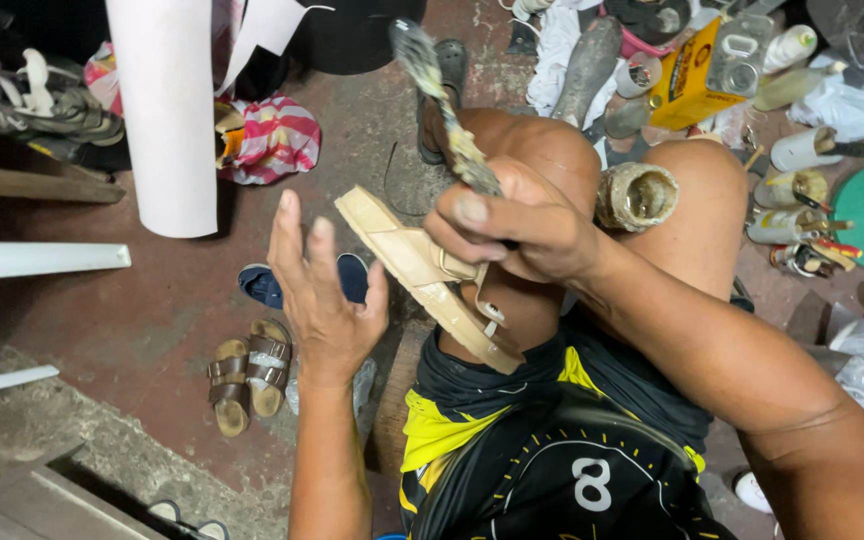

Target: The person applies adhesive to the side and bottom of a sandal using a brush and a container of glue, then holds the sandal while it sets.

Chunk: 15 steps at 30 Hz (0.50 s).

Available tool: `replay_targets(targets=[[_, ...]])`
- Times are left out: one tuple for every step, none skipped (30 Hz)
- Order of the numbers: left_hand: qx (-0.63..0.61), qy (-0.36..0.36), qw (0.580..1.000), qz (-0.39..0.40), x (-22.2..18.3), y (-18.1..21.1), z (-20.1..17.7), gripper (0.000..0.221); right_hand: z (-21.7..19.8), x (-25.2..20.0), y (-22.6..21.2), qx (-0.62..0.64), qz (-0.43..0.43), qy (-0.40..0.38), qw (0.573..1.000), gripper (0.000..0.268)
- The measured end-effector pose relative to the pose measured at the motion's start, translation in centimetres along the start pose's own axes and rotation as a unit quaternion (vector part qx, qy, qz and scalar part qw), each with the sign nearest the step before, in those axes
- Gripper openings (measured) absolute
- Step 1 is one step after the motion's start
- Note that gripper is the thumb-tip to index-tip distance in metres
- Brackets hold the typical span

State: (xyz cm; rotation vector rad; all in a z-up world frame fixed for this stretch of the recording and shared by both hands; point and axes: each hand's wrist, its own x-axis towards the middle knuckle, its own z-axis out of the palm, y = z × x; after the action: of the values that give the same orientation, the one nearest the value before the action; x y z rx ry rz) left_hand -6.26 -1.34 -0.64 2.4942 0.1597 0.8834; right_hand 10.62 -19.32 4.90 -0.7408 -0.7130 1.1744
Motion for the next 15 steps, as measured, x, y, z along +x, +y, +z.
replay_targets(targets=[[0.019, -0.008, 0.999, 0.040, 0.4, -0.1, 0.0, 0.096, 0.0, 0.1, -0.1, -0.001, 0.011, 0.018, 1.000, 0.042], [0.041, -0.014, 0.996, 0.076, 0.5, -0.1, -0.1, 0.098, 0.0, 0.3, -0.2, 0.028, 0.021, 0.036, 0.999, 0.041], [0.022, -0.041, 0.997, 0.063, 0.5, 0.1, -0.2, 0.099, 0.0, 0.6, -0.2, 0.056, 0.032, 0.053, 0.996, 0.041], [0.005, -0.062, 0.997, 0.052, 0.8, 0.2, 0.0, 0.099, -0.1, 1.1, -0.5, 0.079, 0.040, 0.067, 0.994, 0.040], [-0.013, -0.082, 0.996, 0.042, 1.2, 0.1, 0.1, 0.100, -0.4, 1.6, -0.8, 0.106, 0.043, 0.061, 0.992, 0.042], [-0.021, -0.076, 0.996, 0.048, 1.5, 0.1, 0.2, 0.096, -0.5, 1.9, -1.1, 0.136, 0.045, 0.060, 0.988, 0.043], [-0.028, -0.070, 0.996, 0.055, 1.9, 0.1, 0.3, 0.092, -0.7, 2.1, -1.3, 0.167, 0.048, 0.059, 0.983, 0.045], [-0.035, -0.063, 0.996, 0.060, 2.0, 0.2, 0.4, 0.088, -0.8, 2.1, -1.4, 0.183, 0.043, 0.070, 0.980, 0.043], [-0.047, -0.069, 0.995, 0.052, 1.9, 0.3, 0.4, 0.085, -1.0, 2.0, -1.5, 0.198, 0.038, 0.082, 0.976, 0.042], [-0.058, -0.073, 0.995, 0.044, 1.9, 0.3, 0.3, 0.082, -1.3, 2.1, -1.7, 0.213, 0.034, 0.092, 0.972, 0.040], [-0.069, -0.078, 0.994, 0.036, 1.9, 0.3, 0.3, 0.080, -1.6, 2.3, -1.8, 0.219, 0.038, 0.093, 0.970, 0.042], [-0.093, -0.092, 0.991, 0.021, 1.8, 0.2, 0.3, 0.080, -1.9, 2.4, -1.9, 0.226, 0.041, 0.094, 0.969, 0.043], [-0.118, -0.106, 0.987, 0.006, 1.7, 0.2, 0.3, 0.080, -2.1, 2.5, -1.9, 0.233, 0.044, 0.096, 0.967, 0.045], [-0.140, -0.118, 0.983, -0.008, 1.4, 0.1, 0.3, 0.080, -2.3, 2.6, -2.0, 0.239, 0.039, 0.100, 0.965, 0.045], [-0.161, -0.122, 0.979, -0.019, 1.2, 0.0, 0.5, 0.079, -2.6, 2.8, -2.0, 0.245, 0.035, 0.104, 0.963, 0.045]])
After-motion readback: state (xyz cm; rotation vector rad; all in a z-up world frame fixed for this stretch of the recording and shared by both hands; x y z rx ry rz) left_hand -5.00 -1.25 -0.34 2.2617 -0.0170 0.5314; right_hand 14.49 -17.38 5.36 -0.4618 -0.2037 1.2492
